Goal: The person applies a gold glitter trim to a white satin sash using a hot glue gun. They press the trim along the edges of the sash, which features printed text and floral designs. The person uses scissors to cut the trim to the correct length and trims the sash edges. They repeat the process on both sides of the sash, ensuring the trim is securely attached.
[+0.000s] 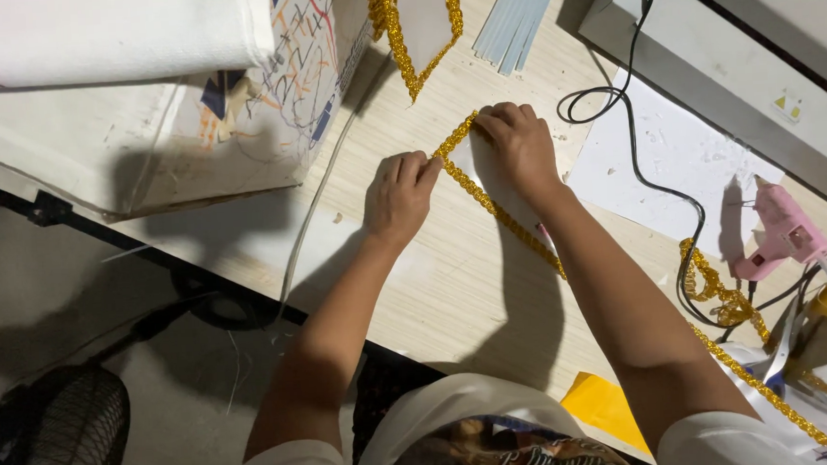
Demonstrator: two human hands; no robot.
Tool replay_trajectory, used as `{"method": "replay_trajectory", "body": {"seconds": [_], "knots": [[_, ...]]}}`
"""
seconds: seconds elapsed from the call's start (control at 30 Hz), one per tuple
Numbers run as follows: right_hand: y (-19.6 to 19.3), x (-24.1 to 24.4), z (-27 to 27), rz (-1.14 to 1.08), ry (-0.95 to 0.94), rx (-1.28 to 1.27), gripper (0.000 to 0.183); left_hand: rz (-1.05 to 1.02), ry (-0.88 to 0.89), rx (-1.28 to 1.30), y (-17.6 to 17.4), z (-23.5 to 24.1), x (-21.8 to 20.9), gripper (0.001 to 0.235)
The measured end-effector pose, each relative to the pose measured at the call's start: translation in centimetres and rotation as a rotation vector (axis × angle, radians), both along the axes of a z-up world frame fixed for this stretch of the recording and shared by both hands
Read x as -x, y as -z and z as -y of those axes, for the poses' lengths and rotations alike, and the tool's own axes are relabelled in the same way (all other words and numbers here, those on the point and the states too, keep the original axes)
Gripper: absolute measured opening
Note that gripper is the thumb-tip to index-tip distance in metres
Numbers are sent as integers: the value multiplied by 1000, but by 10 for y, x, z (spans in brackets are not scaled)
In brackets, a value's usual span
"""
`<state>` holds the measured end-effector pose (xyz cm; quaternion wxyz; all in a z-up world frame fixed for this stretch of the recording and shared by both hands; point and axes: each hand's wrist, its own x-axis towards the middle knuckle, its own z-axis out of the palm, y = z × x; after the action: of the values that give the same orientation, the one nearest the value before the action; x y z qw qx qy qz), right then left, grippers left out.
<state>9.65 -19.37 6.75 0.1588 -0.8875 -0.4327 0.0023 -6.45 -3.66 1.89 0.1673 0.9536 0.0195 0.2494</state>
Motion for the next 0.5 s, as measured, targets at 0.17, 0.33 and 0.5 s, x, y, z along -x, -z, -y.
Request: {"method": "replay_trajectory", "body": {"seconds": [0.17, 0.33, 0.5], "knots": [[33, -16, 11, -268, 123, -124, 19, 88, -70, 208, -5, -6, -1, 23], [21, -15, 10, -287, 121, -136, 18, 170, -99, 340, -7, -7, -3, 20], [18, -12, 7, -500, 268, -221, 18, 184, 43, 142, -10, -8, -4, 20]]}}
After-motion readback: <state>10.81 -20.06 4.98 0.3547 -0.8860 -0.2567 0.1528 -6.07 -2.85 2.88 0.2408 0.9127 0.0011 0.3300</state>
